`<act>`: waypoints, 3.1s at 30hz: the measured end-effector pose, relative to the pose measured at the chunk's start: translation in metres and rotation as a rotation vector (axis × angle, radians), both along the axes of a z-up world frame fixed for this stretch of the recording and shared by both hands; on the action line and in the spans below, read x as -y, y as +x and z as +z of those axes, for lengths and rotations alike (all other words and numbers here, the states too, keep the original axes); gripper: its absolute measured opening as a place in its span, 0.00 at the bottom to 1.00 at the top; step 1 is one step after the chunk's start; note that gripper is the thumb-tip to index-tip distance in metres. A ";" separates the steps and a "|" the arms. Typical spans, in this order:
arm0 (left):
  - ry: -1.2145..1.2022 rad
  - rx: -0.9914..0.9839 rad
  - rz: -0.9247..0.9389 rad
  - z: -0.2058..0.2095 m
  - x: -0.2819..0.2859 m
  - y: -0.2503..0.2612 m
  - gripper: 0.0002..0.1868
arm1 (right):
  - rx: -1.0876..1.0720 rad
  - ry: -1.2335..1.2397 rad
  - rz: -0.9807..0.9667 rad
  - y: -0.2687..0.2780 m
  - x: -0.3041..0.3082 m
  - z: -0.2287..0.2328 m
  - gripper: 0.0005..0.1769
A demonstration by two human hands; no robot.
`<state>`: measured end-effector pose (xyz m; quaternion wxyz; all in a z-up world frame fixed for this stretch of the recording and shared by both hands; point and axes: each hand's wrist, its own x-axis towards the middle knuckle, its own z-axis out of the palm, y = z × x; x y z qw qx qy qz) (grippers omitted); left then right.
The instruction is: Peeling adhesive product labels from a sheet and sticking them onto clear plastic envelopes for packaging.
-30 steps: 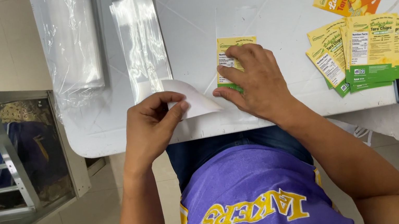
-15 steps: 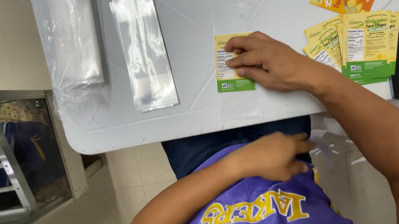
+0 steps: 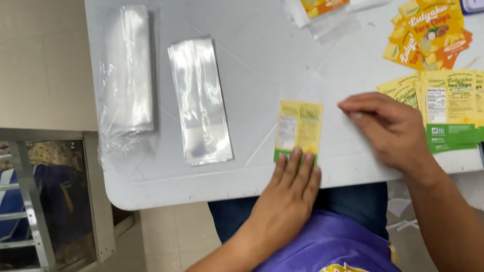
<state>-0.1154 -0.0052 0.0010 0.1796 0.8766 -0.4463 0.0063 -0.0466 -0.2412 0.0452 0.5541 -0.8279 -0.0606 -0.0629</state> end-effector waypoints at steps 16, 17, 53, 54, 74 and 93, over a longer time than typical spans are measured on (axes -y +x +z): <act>-0.051 0.007 0.412 -0.057 -0.011 0.275 0.31 | 0.051 0.030 -0.144 -0.036 0.014 -0.027 0.06; -0.101 0.013 0.392 -0.054 -0.012 0.284 0.23 | 0.036 0.031 -0.135 -0.037 0.015 -0.028 0.06; -0.424 0.261 0.242 0.050 -0.063 0.046 0.13 | -0.266 -0.383 -0.645 -0.073 0.188 -0.101 0.15; -0.417 0.174 0.136 0.041 -0.049 0.044 0.14 | -0.312 -0.369 -0.664 -0.072 0.175 -0.087 0.08; -0.340 0.124 0.138 -0.009 0.008 0.018 0.16 | -0.038 0.028 -0.529 -0.062 0.076 -0.011 0.11; -0.973 -0.737 0.520 0.069 0.022 0.065 0.07 | -0.194 0.321 -0.107 -0.039 -0.008 0.009 0.13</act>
